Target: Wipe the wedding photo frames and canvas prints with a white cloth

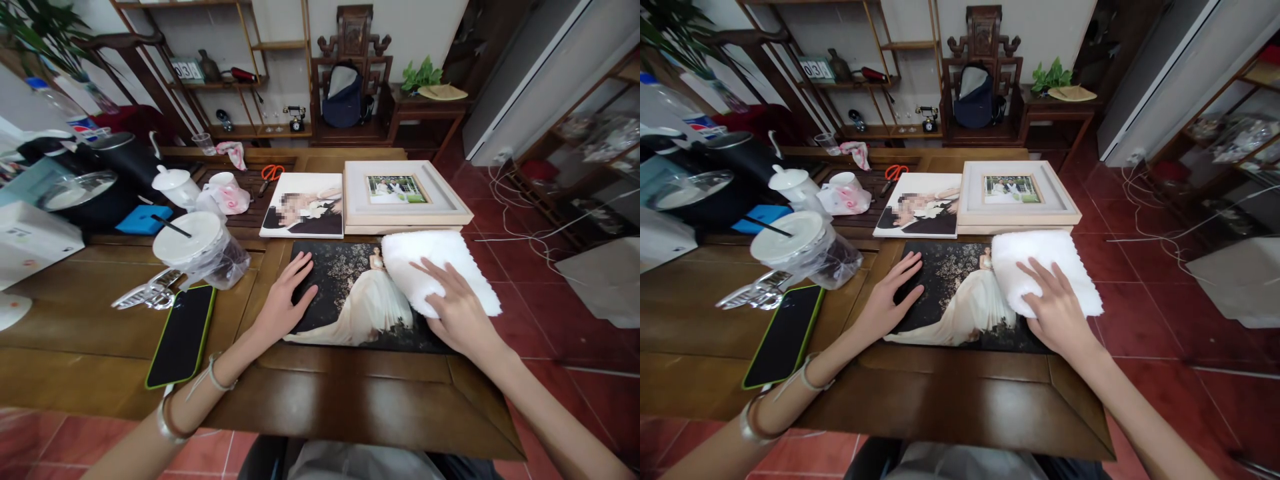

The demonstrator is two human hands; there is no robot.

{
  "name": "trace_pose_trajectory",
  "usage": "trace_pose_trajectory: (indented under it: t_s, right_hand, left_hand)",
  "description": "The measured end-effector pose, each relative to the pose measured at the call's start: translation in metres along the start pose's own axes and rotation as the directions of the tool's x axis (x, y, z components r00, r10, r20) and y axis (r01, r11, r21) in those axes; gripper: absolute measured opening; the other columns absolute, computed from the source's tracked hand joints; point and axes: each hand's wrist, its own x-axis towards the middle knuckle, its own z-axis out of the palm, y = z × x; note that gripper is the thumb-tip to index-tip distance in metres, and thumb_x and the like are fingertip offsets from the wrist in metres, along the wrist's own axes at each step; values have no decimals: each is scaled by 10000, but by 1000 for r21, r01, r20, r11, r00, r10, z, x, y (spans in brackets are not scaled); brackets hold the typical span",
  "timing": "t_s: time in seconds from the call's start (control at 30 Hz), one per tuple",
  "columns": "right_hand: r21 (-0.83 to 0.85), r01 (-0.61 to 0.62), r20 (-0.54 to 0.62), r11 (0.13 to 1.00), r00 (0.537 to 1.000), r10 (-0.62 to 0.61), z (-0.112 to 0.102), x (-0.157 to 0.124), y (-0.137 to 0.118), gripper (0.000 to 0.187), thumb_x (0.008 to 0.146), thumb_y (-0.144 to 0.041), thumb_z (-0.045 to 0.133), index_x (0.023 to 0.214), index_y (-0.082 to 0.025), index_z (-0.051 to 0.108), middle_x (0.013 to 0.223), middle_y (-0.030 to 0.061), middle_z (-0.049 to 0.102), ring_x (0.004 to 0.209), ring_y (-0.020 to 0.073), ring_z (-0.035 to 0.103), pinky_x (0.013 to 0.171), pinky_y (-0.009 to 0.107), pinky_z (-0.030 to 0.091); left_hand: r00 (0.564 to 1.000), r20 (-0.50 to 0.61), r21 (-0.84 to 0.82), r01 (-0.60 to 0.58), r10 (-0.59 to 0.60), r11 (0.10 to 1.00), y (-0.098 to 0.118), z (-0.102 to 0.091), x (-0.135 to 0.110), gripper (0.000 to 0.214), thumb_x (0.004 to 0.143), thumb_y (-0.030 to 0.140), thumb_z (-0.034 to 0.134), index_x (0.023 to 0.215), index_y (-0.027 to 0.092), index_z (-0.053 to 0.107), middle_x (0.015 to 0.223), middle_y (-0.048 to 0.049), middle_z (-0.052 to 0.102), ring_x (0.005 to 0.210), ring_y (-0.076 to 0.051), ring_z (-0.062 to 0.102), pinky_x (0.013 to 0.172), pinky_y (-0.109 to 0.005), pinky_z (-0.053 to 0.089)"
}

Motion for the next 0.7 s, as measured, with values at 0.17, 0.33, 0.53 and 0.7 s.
trace_pose_trajectory:
  t_s: [0.17,0.33,0.53,0.7]
  right_hand:
    - [-16,53,-101,998,993,-54,-6,16,0,208,603,-6,544,520,-193,509,1349,188,531,1291,394,435,1110,630,251]
    - [27,22,168,999,985,-27,-2,39,-1,149,599,-57,579,676,-171,636,1355,183,511,1372,409,297,1087,644,259]
    - [19,49,225,999,973,-52,3,42,4,116,593,-54,539,611,-166,559,1523,165,306,1405,414,202,1098,669,161]
    - [15,40,254,999,966,-42,0,43,4,122,603,-70,510,654,-162,571,1491,195,352,1406,386,224,1094,648,200]
  left_hand:
    - [1000,-2,-5,-12,12,1000,-1,0,2,429,916,285,529,1335,194,515,1450,-95,469,1404,-228,337,1152,-472,298]
    - [1000,21,16,11,-11,1000,-1,0,1,435,927,292,513,1358,235,489,1453,-90,465,1406,-249,330,1127,-535,300]
    - [1000,8,9,3,-3,1000,3,0,1,446,930,289,509,1369,220,477,1458,-90,458,1413,-238,318,1144,-502,293]
    - [1000,-6,3,20,-20,1000,2,0,0,451,930,297,512,1369,201,478,1455,-93,462,1405,-226,336,1153,-476,292]
